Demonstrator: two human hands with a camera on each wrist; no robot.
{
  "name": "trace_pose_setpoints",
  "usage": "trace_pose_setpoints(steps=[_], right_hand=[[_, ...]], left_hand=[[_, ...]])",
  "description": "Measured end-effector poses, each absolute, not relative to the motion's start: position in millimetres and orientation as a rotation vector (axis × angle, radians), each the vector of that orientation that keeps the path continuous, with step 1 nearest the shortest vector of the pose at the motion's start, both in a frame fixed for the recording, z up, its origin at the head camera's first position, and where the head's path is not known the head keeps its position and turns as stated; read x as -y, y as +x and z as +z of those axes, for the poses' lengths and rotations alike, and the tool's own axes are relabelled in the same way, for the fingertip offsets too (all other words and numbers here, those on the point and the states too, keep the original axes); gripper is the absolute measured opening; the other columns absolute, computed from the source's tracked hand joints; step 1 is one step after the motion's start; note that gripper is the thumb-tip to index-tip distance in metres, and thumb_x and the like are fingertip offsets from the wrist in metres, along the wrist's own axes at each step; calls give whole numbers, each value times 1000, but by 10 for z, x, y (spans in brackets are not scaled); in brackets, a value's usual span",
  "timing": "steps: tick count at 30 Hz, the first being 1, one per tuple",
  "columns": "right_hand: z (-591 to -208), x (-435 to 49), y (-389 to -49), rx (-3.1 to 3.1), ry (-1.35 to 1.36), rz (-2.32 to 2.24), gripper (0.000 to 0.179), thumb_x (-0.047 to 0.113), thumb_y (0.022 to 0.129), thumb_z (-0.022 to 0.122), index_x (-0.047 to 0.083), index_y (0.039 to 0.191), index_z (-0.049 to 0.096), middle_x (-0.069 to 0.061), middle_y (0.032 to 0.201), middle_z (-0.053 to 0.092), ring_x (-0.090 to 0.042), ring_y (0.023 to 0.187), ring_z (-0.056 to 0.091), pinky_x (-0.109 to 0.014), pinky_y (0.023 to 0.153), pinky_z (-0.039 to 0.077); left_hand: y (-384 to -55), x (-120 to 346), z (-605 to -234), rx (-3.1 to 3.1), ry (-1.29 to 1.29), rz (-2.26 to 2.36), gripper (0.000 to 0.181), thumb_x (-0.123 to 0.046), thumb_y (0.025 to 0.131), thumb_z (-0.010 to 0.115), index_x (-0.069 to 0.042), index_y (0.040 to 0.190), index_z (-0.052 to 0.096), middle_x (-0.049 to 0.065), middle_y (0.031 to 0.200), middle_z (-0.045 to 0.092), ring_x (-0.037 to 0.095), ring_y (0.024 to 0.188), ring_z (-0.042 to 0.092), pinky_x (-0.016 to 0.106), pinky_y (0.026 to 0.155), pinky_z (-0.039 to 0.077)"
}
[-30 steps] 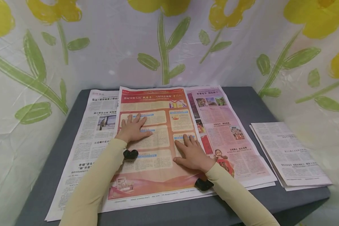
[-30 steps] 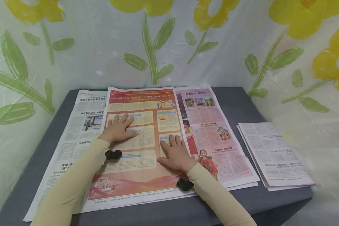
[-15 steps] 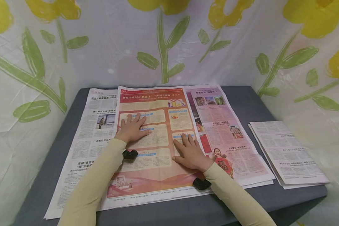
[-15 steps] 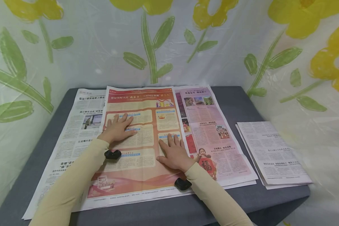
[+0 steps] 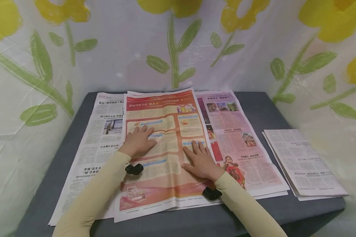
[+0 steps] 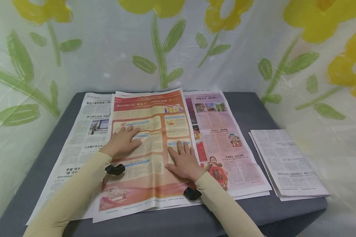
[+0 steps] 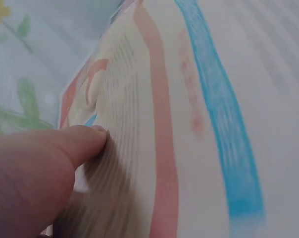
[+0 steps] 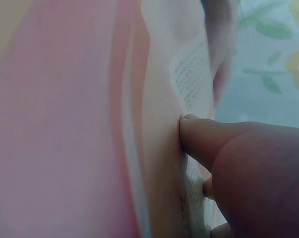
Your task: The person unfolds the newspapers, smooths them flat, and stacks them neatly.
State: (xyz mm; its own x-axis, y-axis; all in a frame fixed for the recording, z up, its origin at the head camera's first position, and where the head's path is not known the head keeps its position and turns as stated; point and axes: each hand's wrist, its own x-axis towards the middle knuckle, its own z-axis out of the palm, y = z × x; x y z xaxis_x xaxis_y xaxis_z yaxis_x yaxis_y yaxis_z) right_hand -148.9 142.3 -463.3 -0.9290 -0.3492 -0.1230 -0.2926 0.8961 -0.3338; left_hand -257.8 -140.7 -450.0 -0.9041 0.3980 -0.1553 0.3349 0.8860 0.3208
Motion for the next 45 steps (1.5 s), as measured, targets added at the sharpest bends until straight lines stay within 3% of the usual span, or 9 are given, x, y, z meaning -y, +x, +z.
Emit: trace_pose_setpoints(steps=[7, 12, 16, 19, 24, 30, 38, 45], right_hand=[[-4622, -1433, -1490, -2894, -498, -458, 70, 48, 101, 58, 14, 159, 38, -30, 167, 17, -55, 155, 10, -72, 121, 13], [-4583, -1430, -1504, -2876, -504, -463, 71, 47, 100, 59, 13, 159, 38, -30, 167, 17, -55, 154, 11, -73, 120, 15], [-4529, -1393, -1527, -2846, -480, -463, 73, 46, 98, 62, 12, 159, 38, -30, 167, 18, -56, 154, 12, -74, 120, 15], [-4469, -1294, -1549, -2830, -477, -443, 74, 46, 97, 63, 13, 159, 38, -30, 167, 21, -56, 153, 14, -72, 120, 18], [-4369, -889, -1532, -2801, -640, -371, 72, 49, 97, 63, 15, 157, 41, -27, 164, 28, -54, 151, 25, -68, 118, 27], [-4382, -180, -1460, -2720, -815, -230, 75, 59, 96, 59, 26, 160, 35, -18, 168, 27, -43, 155, 25, -62, 120, 29], [-4453, 554, -1300, -2737, -833, -70, 95, 82, 82, 59, 37, 160, 31, -11, 170, 24, -38, 157, 24, -63, 119, 30], [-4486, 724, -1235, -2758, -807, -66, 105, 87, 74, 63, 39, 161, 29, -12, 171, 20, -40, 157, 21, -66, 117, 30]], left_hand=[[-2397, 1846, -4599, -2853, 475, 532, 75, -48, 100, 55, -11, 161, 31, 28, 168, 17, 57, 154, 10, 78, 117, 9], [-2170, 2230, -4644, -2872, 382, 603, 74, -45, 103, 51, -6, 161, 27, 33, 166, 14, 62, 151, 6, 80, 115, 5], [-1874, 2478, -4655, -2903, 320, 618, 59, -32, 107, 44, -3, 158, 33, 37, 163, 17, 66, 148, 6, 82, 112, 6], [-1644, 2585, -4675, -2941, 313, 605, 52, -21, 105, 45, -3, 154, 41, 39, 161, 21, 69, 145, 10, 85, 108, 10], [-1400, 2616, -4717, -2983, 305, 633, 52, -18, 102, 53, -4, 151, 46, 40, 160, 23, 71, 144, 11, 85, 107, 10], [-1339, 2581, -4745, -2994, 297, 682, 52, -18, 101, 55, -4, 151, 47, 39, 161, 22, 69, 146, 10, 84, 110, 7], [-1333, 2579, -4755, -2988, 290, 671, 51, -17, 101, 55, -5, 150, 48, 38, 161, 23, 68, 146, 10, 84, 110, 7], [-1341, 2585, -4727, -2981, 278, 676, 52, -17, 100, 55, -5, 150, 49, 37, 161, 23, 68, 147, 9, 84, 110, 6]])
